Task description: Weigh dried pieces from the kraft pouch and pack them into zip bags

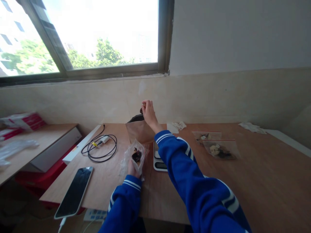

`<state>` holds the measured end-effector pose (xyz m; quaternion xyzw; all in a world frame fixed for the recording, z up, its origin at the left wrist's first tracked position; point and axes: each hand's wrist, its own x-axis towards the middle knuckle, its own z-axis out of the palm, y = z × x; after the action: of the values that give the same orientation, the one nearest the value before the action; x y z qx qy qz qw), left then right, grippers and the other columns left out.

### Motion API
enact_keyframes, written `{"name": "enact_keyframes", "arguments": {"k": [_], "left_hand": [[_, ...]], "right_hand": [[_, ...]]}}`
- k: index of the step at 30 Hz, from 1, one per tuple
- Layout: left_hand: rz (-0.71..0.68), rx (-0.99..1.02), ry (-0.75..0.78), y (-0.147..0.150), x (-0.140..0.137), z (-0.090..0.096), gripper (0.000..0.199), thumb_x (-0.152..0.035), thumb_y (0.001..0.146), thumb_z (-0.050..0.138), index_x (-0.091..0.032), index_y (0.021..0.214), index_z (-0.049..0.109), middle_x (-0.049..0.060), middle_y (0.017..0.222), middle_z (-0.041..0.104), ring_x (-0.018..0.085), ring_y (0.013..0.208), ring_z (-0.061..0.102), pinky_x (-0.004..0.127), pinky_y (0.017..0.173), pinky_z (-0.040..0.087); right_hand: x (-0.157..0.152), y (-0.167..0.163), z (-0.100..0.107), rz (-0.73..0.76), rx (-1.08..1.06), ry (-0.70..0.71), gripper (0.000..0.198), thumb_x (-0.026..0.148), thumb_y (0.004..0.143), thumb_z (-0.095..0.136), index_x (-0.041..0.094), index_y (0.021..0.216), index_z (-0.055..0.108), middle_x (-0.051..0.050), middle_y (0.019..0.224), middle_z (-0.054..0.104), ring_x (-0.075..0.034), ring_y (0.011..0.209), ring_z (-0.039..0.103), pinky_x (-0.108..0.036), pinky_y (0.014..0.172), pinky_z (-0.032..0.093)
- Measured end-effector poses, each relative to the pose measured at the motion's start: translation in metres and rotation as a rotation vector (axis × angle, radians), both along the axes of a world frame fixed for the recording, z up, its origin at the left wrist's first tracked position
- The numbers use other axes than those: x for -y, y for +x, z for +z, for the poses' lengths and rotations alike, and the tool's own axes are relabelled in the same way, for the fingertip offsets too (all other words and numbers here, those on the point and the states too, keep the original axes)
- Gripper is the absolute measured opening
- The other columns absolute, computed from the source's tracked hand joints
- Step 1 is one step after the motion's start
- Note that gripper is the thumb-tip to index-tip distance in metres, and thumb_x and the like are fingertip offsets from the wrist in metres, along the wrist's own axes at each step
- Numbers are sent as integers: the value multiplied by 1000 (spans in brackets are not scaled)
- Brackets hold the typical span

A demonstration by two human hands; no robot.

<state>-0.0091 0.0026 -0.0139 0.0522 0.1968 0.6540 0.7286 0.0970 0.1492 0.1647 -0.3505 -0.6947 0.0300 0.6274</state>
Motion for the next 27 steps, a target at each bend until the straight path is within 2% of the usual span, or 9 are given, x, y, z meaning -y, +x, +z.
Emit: {"name": "enact_keyframes", "arguments": {"k": [5,10,16,23,27], "left_hand": [[-9,3,-26,-1,-2,-6,38,-29,87,48,-8,117,60,15,108,69,27,119,55,37,101,46],[-11,10,-1,-2,-3,-7,41,-28,87,49,-8,122,56,15,114,67,27,120,54,38,103,45],[-17,17,-7,-1,-3,-7,38,-28,87,49,-10,119,59,14,112,67,27,119,55,37,102,46],[-10,7,-15,-2,-5,-8,38,-27,84,53,-10,117,60,14,113,67,27,121,54,36,102,45],[-9,-6,-9,-2,-4,-7,35,-26,86,49,-9,113,63,15,114,67,27,119,55,36,103,44]], "right_hand": [[5,-1,-10,27,-15,-5,14,33,92,45,22,101,49,-7,100,53,-19,98,53,-38,93,45],[12,0,-10,60,-169,-20,19,35,92,45,20,103,48,-8,99,57,-18,94,56,-34,88,47],[32,-1,-10,88,12,7,16,35,91,46,23,99,53,-6,101,58,-18,99,56,-32,91,44],[36,-1,-12,97,-24,-79,22,39,90,45,21,96,55,-4,92,62,-17,82,59,-28,77,47],[42,-2,-12,111,40,-85,19,36,89,47,22,93,57,-2,86,63,-17,78,59,-28,75,48]]}}
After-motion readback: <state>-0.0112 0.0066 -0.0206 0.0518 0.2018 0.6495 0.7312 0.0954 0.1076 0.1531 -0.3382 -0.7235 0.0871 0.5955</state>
